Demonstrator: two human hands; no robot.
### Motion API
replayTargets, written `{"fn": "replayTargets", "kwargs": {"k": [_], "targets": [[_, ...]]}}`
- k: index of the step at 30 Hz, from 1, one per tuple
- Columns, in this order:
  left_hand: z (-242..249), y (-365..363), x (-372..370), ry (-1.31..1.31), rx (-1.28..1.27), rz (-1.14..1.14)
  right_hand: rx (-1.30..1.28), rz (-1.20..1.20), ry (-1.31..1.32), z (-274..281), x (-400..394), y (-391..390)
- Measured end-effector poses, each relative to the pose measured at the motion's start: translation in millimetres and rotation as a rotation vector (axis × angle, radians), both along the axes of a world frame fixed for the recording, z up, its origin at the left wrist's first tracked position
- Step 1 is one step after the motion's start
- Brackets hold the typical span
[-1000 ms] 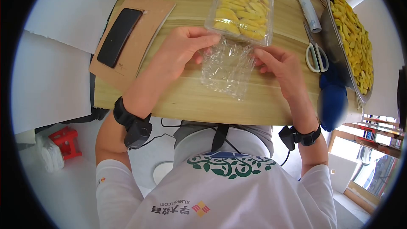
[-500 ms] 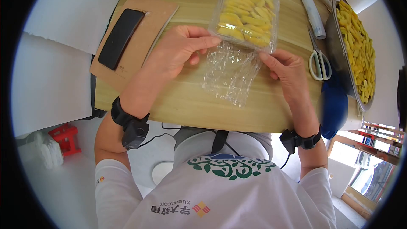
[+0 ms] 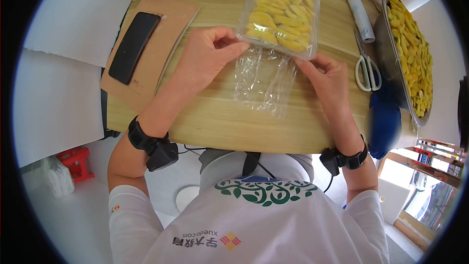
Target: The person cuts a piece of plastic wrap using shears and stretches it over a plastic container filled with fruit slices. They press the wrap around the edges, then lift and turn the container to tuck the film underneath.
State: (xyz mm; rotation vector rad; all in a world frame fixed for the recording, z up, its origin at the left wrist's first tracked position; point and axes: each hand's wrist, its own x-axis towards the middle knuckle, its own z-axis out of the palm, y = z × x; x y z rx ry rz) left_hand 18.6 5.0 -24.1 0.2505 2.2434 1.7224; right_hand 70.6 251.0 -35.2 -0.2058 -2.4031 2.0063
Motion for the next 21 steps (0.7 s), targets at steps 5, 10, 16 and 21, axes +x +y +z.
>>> {"fn": "replayTargets", "kwargs": {"k": [5, 10, 16, 21], "targets": [[3, 2, 1, -0.009, -0.024, -0.011, 0.040, -0.006, 0.038, -2, -1, 0], [12, 4, 2, -0.017, -0.057, 0.003, 0.010, 0.034, 0.083, 0, -3, -2], [4, 9, -2, 0.078, -0.024, 0.018, 0.056, 0.011, 0.077, -3, -6, 1], [8, 12, 2, 0.167, -0.163, 0.078, 0.204, -0.011, 0.101, 3, -6, -1]]}}
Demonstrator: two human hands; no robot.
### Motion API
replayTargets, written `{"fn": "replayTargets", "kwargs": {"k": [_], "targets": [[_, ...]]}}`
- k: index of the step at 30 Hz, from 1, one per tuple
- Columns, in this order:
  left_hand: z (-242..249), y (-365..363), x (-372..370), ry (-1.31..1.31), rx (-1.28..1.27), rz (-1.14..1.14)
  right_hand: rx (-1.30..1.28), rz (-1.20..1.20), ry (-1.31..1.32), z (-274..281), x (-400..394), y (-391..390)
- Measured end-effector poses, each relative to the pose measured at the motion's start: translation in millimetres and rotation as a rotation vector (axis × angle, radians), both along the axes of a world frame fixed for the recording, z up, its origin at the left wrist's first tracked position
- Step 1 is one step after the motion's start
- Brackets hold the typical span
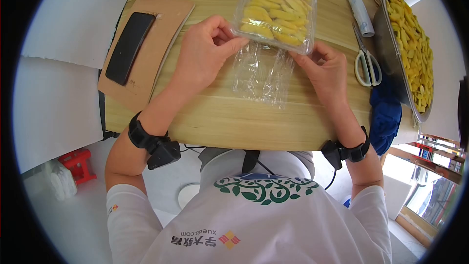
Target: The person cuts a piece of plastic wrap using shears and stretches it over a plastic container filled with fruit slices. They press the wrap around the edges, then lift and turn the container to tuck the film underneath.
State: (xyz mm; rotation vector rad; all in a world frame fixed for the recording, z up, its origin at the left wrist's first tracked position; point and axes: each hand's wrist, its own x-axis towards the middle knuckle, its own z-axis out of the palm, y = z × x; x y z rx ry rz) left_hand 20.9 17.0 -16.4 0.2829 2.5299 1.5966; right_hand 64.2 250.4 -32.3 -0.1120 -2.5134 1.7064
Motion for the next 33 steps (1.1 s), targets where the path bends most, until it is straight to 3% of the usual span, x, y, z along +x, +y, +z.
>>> {"fn": "replayTargets", "kwargs": {"k": [5, 8, 10, 12, 15, 22, 33], "targets": [[-4, 5, 1, 0.157, -0.090, 0.107, 0.326, -0.101, 0.075, 8, 2, -1], [0, 6, 0, 0.247, -0.121, 0.120, 0.431, -0.124, 0.241, 9, 1, -1], [3, 5, -1, 0.298, -0.149, 0.112, 0.497, -0.059, 0.522, 10, -5, 0], [5, 4, -3, 0.452, -0.212, -0.014, 0.541, 0.004, 0.536, 14, -8, 2], [5, 1, -8, 0.464, -0.235, -0.104, 0.610, 0.101, 0.563, 13, -13, 6], [3, -1, -15, 0.387, -0.139, -0.150, 0.630, 0.233, 0.582, 5, -30, 16], [-6, -1, -21, 0.510, -0.215, -0.161, 0.652, 0.270, 0.599, 0, -38, 24]]}}
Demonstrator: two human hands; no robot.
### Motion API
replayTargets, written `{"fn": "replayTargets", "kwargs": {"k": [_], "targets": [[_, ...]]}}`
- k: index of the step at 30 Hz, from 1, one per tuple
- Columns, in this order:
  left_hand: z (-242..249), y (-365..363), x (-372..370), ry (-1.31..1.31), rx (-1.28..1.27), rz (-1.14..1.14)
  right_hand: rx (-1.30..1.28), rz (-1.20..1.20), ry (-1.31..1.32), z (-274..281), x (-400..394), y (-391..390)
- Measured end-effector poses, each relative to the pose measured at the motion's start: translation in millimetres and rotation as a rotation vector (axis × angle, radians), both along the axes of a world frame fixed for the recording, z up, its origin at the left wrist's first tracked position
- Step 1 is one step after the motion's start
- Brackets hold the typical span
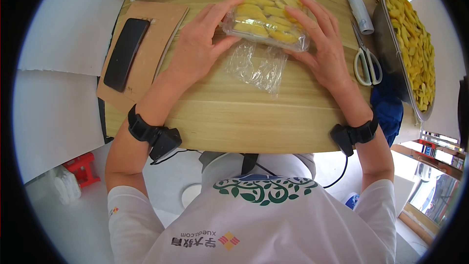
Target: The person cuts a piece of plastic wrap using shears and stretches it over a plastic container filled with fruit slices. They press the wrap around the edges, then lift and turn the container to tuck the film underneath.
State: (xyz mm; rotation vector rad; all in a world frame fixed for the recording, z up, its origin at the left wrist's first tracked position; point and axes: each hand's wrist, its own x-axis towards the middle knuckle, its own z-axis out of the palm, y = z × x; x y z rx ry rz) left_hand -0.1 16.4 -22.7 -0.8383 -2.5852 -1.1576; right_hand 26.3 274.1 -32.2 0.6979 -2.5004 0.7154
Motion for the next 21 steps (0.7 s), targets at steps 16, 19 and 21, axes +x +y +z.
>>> {"fn": "replayTargets", "kwargs": {"k": [16, 19, 21], "targets": [[9, -8, 3, -0.101, -0.011, -0.046, 0.060, 0.017, 0.053, 19, 9, -15], [7, 0, -3, -0.116, 0.025, -0.030, 0.049, 0.044, 0.140, 8, -3, -18], [1, 4, -8, -0.043, -0.003, -0.013, 0.052, 0.058, 0.150, 4, -10, -19]]}}
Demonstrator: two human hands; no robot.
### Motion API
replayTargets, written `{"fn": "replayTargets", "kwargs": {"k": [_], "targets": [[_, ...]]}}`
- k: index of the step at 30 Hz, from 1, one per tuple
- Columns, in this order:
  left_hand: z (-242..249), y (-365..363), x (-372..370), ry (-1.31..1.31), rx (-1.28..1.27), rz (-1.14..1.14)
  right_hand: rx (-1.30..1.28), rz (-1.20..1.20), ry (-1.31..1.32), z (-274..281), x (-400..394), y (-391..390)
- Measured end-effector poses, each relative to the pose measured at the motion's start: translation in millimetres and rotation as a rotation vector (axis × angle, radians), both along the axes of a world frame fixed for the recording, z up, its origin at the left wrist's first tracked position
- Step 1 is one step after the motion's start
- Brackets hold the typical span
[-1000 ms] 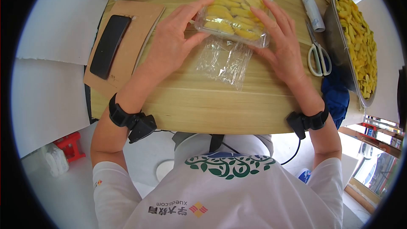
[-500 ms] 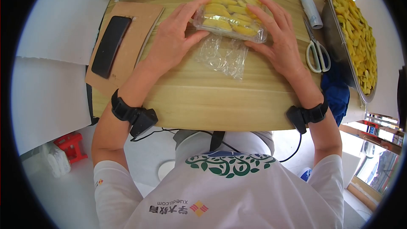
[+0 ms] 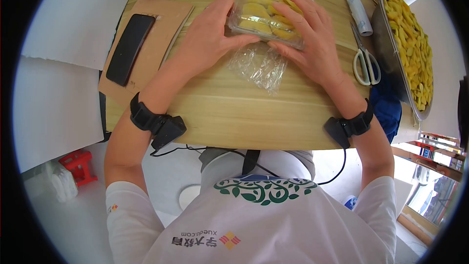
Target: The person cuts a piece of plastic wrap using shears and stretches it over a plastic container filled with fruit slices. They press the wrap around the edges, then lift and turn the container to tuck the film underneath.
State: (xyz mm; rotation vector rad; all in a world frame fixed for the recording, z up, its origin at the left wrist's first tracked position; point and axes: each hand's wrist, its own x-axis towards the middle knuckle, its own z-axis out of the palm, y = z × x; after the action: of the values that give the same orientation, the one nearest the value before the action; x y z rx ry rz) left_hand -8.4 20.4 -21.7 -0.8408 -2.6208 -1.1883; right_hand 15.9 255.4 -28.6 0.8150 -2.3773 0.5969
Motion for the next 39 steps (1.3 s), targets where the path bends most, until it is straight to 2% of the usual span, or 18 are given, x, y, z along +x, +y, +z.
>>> {"fn": "replayTargets", "kwargs": {"k": [4, 10, 12, 29, 32, 34, 35, 37, 38, 39], "targets": [[-7, 1, -6, -0.070, 0.027, 0.001, 0.014, 0.013, 0.039, -4, -7, -2], [-17, 2, -10, -0.007, 0.042, -0.012, -0.008, 0.026, 0.041, -5, -8, -2], [-21, 2, -11, 0.108, 0.001, -0.010, -0.009, 0.024, 0.036, -6, -9, -2], [-18, 3, -9, 0.140, -0.060, -0.020, 0.003, 0.001, 0.027, 5, 4, 3], [-17, 3, -9, 0.137, -0.070, -0.020, -0.101, -0.033, -0.016, 11, 22, 12], [-15, 3, -9, 0.140, -0.078, -0.019, -0.373, -0.185, -0.126, 14, 35, 17], [-14, 3, -8, 0.101, -0.074, -0.020, -0.370, -0.188, -0.117, 10, 34, 22], [-12, 5, -7, 0.070, -0.069, -0.031, -0.847, -0.308, -0.596, -5, 29, 31], [-11, 6, -7, 0.092, -0.071, -0.024, -0.849, -0.310, -0.582, -5, 25, 33], [-11, 6, -6, 0.115, -0.074, -0.016, -0.947, -0.314, -0.735, -4, 20, 32]]}}
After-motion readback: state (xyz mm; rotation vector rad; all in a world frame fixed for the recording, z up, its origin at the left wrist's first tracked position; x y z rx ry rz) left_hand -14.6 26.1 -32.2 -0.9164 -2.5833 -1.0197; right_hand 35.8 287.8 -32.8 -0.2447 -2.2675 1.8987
